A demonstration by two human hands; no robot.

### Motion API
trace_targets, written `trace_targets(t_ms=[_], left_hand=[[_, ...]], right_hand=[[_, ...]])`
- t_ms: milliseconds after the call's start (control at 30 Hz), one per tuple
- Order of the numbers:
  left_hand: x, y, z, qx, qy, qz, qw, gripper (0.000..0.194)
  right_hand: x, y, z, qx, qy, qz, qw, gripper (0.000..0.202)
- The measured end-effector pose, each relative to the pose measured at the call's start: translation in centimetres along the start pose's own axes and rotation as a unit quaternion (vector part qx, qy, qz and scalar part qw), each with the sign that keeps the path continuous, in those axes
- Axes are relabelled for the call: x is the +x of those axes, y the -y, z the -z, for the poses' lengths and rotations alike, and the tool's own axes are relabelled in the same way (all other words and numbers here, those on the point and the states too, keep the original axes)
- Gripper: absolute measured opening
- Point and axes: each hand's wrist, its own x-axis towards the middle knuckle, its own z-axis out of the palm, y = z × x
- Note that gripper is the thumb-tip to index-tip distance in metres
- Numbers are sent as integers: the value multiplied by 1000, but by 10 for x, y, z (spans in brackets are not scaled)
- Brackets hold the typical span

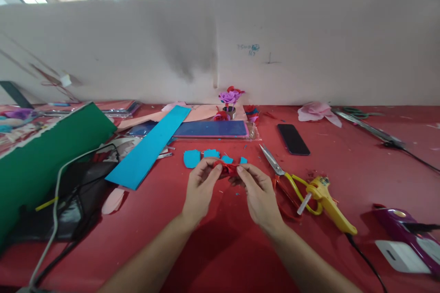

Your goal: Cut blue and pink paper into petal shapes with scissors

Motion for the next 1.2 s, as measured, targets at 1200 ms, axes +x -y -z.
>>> trace_targets(t_ms=[1200], left_hand=[[-14, 7, -9, 28, 10, -73, 997, 8]], right_hand=[[-6, 1, 8, -362, -33, 336, 869, 9]])
